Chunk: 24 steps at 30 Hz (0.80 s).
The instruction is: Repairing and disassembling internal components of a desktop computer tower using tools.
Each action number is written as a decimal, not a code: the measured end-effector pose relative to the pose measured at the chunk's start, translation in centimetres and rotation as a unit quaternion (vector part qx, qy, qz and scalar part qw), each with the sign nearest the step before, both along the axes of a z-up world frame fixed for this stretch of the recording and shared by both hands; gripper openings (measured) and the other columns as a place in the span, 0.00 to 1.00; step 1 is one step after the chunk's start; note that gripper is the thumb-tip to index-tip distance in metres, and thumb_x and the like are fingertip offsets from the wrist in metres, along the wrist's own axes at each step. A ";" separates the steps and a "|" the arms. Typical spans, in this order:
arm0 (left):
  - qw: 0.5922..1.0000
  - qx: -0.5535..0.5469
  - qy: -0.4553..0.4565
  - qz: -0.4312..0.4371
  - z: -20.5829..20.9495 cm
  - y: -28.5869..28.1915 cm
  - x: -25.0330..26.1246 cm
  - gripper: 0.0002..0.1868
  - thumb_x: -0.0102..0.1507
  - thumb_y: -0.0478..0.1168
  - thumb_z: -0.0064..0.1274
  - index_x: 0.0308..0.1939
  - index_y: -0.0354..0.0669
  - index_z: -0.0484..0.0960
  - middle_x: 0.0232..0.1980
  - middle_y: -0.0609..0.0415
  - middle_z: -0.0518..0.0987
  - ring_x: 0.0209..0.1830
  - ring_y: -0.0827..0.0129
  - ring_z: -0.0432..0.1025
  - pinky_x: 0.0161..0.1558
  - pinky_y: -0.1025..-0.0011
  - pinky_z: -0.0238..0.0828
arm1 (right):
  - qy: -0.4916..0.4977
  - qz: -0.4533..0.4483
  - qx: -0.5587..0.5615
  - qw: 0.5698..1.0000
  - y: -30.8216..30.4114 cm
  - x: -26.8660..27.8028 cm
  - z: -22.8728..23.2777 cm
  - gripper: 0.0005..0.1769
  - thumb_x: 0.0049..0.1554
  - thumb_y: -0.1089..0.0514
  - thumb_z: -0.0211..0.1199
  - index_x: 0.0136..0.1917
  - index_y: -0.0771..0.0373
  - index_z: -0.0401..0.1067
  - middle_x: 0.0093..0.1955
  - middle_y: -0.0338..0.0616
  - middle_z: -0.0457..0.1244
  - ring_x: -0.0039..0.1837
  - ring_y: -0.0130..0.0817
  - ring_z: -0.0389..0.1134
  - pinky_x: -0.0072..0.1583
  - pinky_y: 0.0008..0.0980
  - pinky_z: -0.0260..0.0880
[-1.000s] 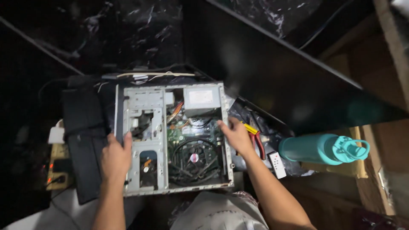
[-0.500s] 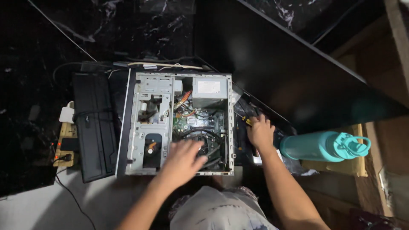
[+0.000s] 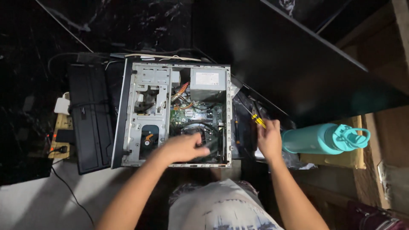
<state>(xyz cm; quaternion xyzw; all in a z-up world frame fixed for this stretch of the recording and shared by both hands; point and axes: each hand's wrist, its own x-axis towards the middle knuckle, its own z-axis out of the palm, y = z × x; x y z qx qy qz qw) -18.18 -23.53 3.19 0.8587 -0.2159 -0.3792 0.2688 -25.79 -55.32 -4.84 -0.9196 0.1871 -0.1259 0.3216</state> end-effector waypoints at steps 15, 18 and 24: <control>0.984 -0.054 0.051 -0.161 0.1 0.1 5.8 0.17 0.58 0.42 0.49 0.50 0.42 0.75 0.37 0.46 0.81 0.34 0.59 0.77 0.37 0.59 0.71 | 0.022 -0.081 -0.085 0.993 3.4 -0.4 -3.5 0.17 0.57 0.60 0.65 0.60 0.58 0.76 0.56 0.50 0.63 0.58 0.54 0.63 0.58 0.49 0.64; 0.974 -0.180 0.139 0.005 0.1 0.7 8.0 0.17 0.56 0.36 0.47 0.49 0.43 0.74 0.30 0.56 0.76 0.27 0.71 0.67 0.30 0.67 0.65 | 0.045 -0.080 -0.125 0.988 4.0 0.2 -4.5 0.19 0.54 0.59 0.67 0.59 0.55 0.76 0.59 0.46 0.64 0.59 0.53 0.62 0.59 0.51 0.61; 0.884 -0.361 0.230 0.188 2.8 2.1 10.1 0.14 0.59 0.33 0.44 0.49 0.44 0.72 0.26 0.61 0.66 0.27 0.77 0.63 0.29 0.75 0.61 | 0.012 -0.078 -0.121 0.989 5.3 -0.1 -2.7 0.21 0.50 0.57 0.70 0.59 0.55 0.76 0.59 0.46 0.64 0.60 0.53 0.61 0.61 0.51 0.60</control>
